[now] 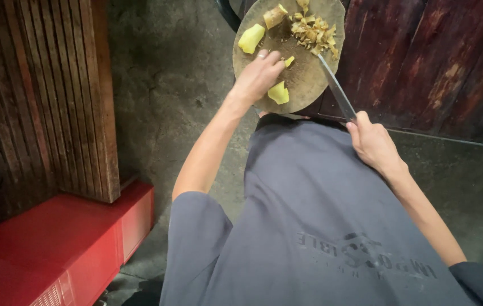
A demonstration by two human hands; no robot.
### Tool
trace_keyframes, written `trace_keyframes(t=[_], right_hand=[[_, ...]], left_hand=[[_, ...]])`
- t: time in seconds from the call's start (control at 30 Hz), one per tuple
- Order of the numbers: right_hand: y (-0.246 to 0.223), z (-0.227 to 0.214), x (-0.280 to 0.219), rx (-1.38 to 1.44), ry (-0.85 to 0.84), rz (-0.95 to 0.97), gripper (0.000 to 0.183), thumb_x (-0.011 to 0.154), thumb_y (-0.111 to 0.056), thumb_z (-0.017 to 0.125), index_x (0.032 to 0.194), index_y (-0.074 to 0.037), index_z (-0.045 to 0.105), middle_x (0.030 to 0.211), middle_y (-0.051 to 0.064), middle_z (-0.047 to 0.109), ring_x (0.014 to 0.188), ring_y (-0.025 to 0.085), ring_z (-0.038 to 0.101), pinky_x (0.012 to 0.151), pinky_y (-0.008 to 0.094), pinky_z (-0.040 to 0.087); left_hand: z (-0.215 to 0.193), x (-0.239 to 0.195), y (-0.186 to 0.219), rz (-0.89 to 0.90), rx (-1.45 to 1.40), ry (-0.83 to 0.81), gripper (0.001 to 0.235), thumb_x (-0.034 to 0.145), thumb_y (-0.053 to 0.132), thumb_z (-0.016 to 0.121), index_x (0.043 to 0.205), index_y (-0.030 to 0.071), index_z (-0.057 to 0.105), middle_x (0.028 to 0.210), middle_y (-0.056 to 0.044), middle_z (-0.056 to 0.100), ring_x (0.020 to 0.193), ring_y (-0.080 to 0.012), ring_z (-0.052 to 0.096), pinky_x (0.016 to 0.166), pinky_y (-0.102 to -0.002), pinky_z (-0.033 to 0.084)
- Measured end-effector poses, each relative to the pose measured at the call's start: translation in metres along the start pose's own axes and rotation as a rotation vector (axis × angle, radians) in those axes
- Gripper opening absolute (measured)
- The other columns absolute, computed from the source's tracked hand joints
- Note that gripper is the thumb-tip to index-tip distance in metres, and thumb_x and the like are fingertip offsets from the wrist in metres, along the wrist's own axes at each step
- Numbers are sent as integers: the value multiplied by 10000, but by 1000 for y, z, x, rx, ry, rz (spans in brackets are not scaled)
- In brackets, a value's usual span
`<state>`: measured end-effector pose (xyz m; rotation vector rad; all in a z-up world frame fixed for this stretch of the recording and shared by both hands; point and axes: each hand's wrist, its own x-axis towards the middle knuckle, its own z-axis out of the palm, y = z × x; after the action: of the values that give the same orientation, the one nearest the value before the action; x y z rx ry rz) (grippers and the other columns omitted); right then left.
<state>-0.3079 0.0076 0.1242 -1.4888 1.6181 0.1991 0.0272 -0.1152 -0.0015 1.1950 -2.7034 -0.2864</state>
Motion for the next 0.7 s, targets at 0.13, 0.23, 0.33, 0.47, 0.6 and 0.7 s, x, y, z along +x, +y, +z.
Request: trace_keyframes(t=[0.13,0.23,0.33,0.47,0.6,0.7], right_hand=[[-10,6,7,-35,-51,-19,318,1164,-304,458,1033,-42,334,754,326,612,714,585,540,698,590,415],[-12,15,22,-50,-50,-32,304,1153,-301,461,1061,-28,367,833,374,655,813,653,570,727,640,433],[-22,17,35,-109,-5,-36,302,1155,-319,463,1099,-31,389,899,432,653,860,724,555,752,702,435],[-50,8,37,-180,-40,-26,286,1163,-308,441,1093,-40,368,892,406,648,839,712,568,732,706,450],[-62,15,35,-242,-119,-12,289,1153,-353,413,1130,-67,381,976,372,672,903,669,602,767,701,476],[-57,30,38,-303,-74,-123,284,1158,-343,429,1124,-73,348,833,303,637,792,619,593,706,698,487]], left_hand=[[-26,-31,-5,-49,-1,47,217,835,-135,674,900,60,605,930,-111,528,779,-337,518,649,-436,500],[-37,-40,0,-143,-102,-2,214,954,74,788,969,76,575,1016,-109,579,836,-318,545,785,-430,482],[-36,-39,7,-261,-131,92,194,964,160,780,1112,73,690,1031,-74,673,841,-348,583,600,-456,529],[-36,-33,8,-349,-280,134,223,908,-103,592,1098,13,612,1059,-148,588,867,-373,556,545,-494,504],[-37,-39,6,-386,-423,179,382,948,-145,490,1289,-64,639,1151,-220,691,991,-436,622,737,-511,574],[-26,-46,2,-400,-445,211,454,915,-172,466,1325,-106,651,1186,-236,774,1054,-437,634,795,-524,593]])
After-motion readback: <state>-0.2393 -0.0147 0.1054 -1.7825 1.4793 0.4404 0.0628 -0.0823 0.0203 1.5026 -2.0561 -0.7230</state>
